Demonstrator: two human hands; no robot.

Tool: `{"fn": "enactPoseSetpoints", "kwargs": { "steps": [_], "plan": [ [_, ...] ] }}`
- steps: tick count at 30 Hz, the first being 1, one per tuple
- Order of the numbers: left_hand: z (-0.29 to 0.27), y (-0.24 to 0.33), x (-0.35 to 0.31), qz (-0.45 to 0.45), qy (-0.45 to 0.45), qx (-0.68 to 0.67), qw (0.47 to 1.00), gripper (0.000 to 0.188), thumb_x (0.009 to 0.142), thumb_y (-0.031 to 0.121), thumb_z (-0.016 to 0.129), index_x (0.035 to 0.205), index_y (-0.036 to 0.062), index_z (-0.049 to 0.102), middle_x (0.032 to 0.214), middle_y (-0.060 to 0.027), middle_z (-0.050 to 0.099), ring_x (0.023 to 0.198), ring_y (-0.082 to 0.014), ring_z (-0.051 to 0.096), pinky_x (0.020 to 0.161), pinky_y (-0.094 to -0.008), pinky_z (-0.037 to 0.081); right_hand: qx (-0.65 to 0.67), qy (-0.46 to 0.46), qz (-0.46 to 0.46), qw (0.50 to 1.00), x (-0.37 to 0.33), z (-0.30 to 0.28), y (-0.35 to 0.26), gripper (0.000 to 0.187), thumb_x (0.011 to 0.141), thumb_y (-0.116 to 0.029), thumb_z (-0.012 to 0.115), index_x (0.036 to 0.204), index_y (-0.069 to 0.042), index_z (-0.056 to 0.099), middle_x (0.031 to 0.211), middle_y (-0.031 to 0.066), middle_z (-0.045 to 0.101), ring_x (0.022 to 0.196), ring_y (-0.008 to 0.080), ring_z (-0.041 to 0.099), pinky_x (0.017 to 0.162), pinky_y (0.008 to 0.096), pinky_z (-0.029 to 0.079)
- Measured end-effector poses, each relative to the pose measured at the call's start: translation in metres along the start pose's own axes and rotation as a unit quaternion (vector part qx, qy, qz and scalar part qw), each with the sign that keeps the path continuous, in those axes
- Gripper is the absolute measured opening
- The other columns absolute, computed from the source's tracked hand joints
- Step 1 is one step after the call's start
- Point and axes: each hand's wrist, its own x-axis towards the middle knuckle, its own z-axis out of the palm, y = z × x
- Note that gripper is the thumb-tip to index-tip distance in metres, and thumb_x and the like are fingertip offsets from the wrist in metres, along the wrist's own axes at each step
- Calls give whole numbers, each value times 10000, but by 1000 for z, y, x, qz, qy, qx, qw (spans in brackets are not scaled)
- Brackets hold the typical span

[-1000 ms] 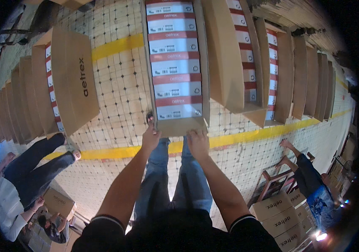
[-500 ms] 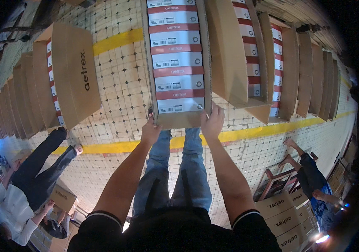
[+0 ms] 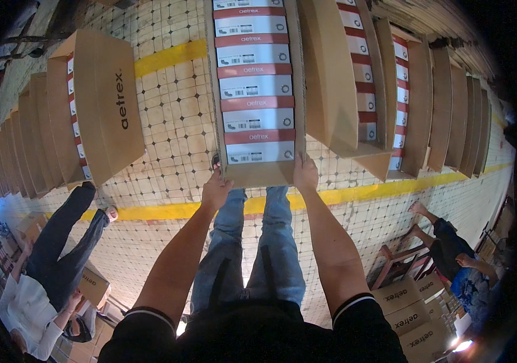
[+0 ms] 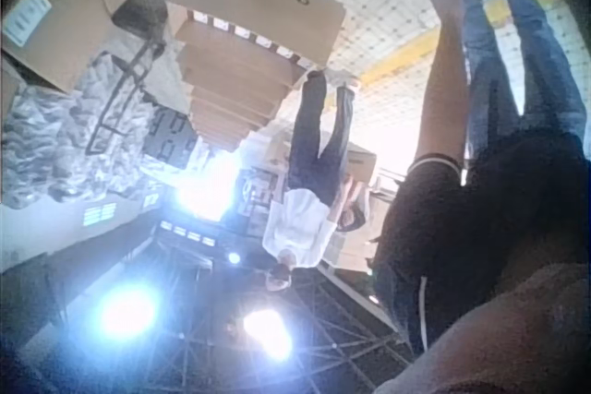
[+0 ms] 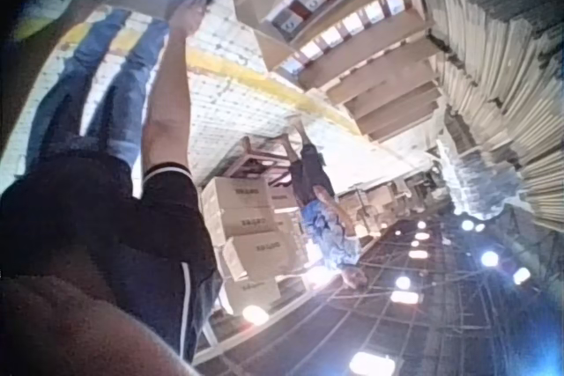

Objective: The person repeatedly opens and closes large cardboard boxes containing smaller shoe boxes labeled 'aetrex'. They handle the boxes by opening the flaps, briefly revealing the contents, and then closing them again in a repetitive cycle.

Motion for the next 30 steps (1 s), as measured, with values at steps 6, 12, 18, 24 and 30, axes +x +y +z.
{"fn": "enactPoseSetpoints", "kwargs": {
  "steps": [6, 12, 18, 24, 30],
  "plan": [
    [-1, 1, 1, -17, -8, -61, 998, 517, 842, 157, 682, 1316, 37, 514, 1060, -148, 709, 965, -232, 693, 851, -331, 521, -23, 22, 28, 999, -3, 1, -7, 494, 965, -452, 452, 1254, -79, 598, 1091, 222, 639, 1017, 394, 622, 877, 485, 496],
    [1, -5, 5, -31, -25, -119, 992, 490, 831, 117, 695, 1285, 33, 532, 1002, -139, 716, 910, -208, 694, 820, -314, 520, -59, 80, 12, 995, -6, 5, -15, 433, 962, -425, 469, 1191, -93, 628, 1022, 201, 647, 934, 391, 643, 799, 495, 515],
    [5, -16, 11, -26, -31, -161, 986, 494, 831, 133, 705, 1284, 34, 533, 977, -128, 719, 885, -204, 699, 792, -313, 520, -61, 79, 2, 995, -7, 1, -16, 399, 955, -402, 489, 1161, -91, 630, 987, 183, 639, 903, 394, 641, 770, 498, 514],
    [2, -15, 11, -35, -37, -123, 991, 522, 813, 188, 730, 1275, 36, 541, 942, -134, 726, 871, -213, 706, 771, -314, 529, -67, 42, 6, 997, -6, 0, -15, 380, 965, -385, 475, 1140, -75, 606, 1064, 174, 626, 968, 397, 623, 819, 505, 494],
    [6, -23, 14, -35, -30, -99, 994, 543, 802, 214, 740, 1278, 44, 542, 942, -137, 726, 865, -226, 707, 760, -324, 537, -89, 68, -22, 993, -5, 4, -9, 389, 970, -396, 464, 1190, -104, 599, 1001, 169, 629, 893, 393, 643, 745, 504, 526]
  ]
}}
